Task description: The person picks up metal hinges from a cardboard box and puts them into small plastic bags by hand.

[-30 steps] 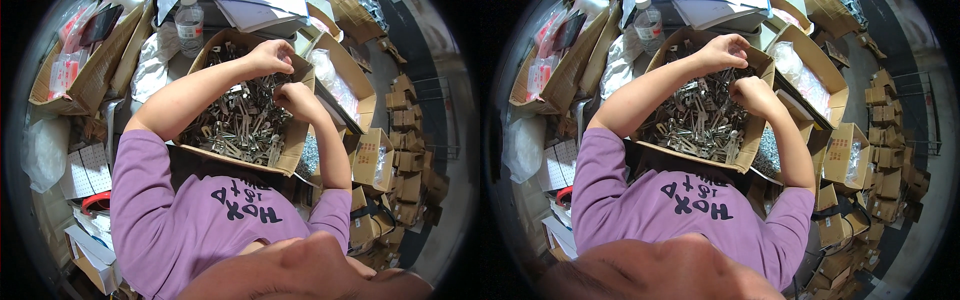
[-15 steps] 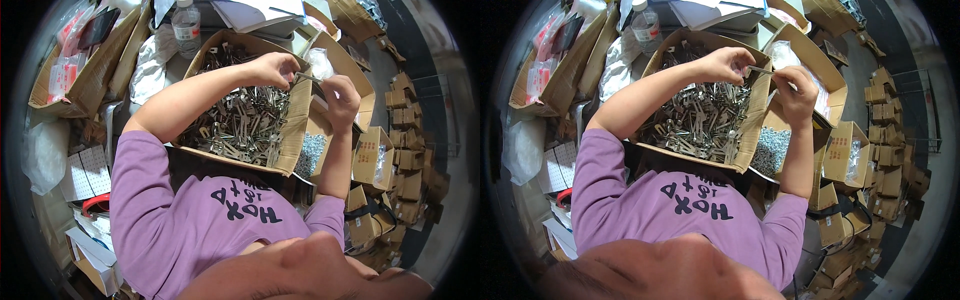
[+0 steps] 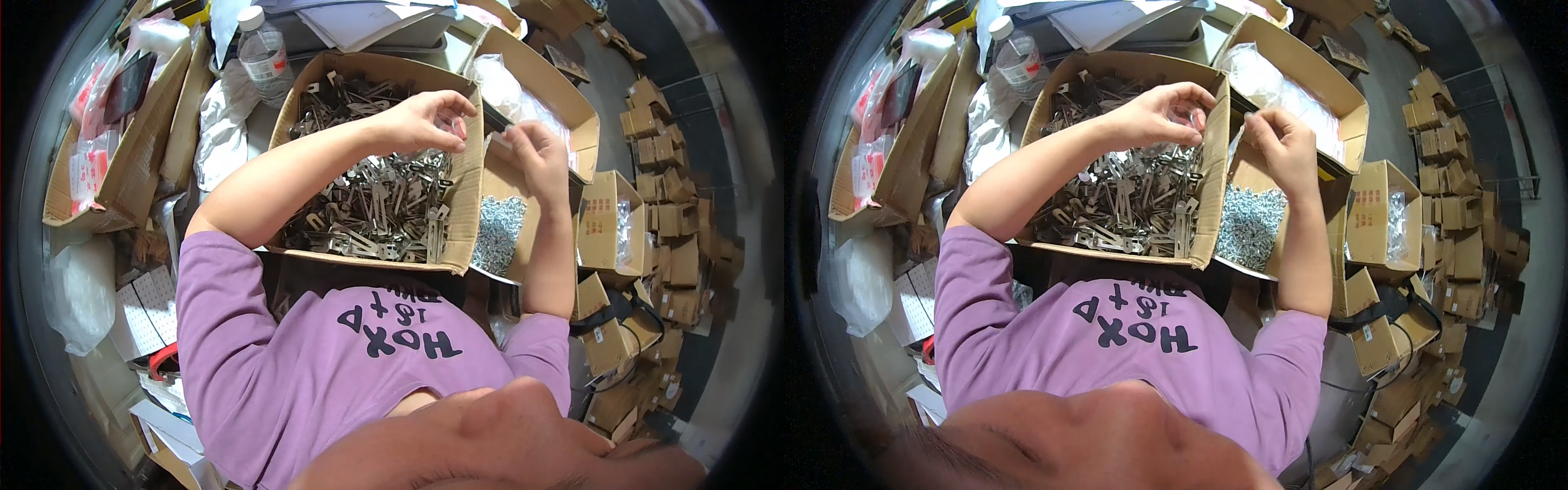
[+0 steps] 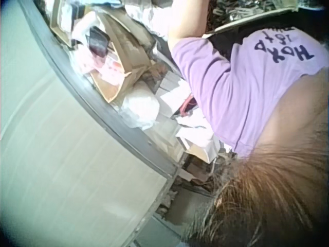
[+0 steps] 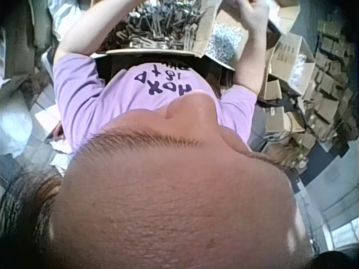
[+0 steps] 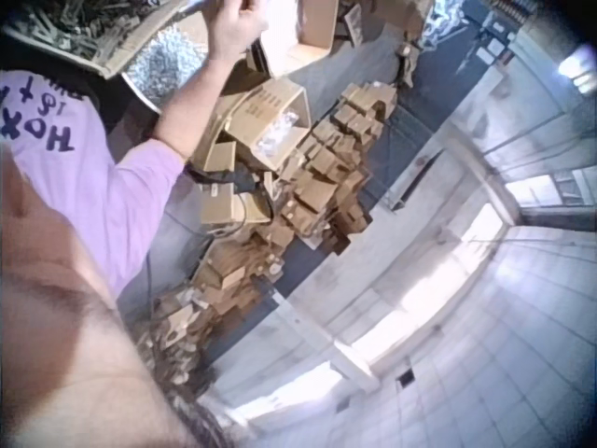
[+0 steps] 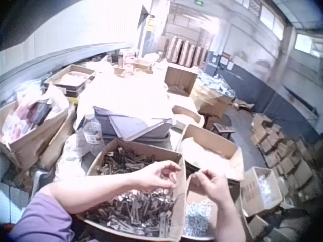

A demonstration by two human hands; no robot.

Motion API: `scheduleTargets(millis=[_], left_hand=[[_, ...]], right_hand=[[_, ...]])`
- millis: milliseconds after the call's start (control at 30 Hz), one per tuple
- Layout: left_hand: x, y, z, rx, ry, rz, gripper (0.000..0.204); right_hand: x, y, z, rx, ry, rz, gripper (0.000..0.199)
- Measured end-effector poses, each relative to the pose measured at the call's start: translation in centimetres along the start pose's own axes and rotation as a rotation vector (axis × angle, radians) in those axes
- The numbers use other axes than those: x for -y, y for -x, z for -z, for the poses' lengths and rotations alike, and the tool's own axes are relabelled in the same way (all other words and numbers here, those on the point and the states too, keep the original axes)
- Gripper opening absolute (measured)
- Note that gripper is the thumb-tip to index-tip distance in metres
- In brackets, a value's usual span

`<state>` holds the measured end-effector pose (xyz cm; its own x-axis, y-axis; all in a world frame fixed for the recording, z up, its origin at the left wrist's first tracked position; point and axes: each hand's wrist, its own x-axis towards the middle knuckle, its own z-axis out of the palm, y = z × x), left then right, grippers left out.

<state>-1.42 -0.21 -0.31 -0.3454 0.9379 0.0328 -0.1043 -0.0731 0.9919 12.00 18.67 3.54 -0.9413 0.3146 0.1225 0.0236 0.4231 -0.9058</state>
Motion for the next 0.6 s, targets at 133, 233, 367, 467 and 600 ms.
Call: scheduleTargets(millis=[133,233,367,467,600], left_hand=[[-0.1,-0.1,-0.1,0.018,0.011,-0.002,0.055],[-0.3,0.0,-0.3,0.022,-0.053,0.002,0.057],[-0.5,0.2,-0.5,0.026,-0.088,0.010,0.057],[-0.3,0.4,-0.5,0.014,-0.102,0.010,0.057],[0.0,0.2,-0.5,0.019,-0.084,0.022,0.058]], right_hand=[[-3.4,1.8,1.2,0.407,0.787,-0.139,0.024],[-7.1,3.8,0.8,0.423,0.999,0.058,0.015],[-8.3,4.1,0.2,0.385,1.014,0.079,0.013],[-8.3,4.0,0.0,0.383,0.996,0.127,0.012],[-7.6,3.8,-0.2,0.418,1.040,0.114,0.015]])
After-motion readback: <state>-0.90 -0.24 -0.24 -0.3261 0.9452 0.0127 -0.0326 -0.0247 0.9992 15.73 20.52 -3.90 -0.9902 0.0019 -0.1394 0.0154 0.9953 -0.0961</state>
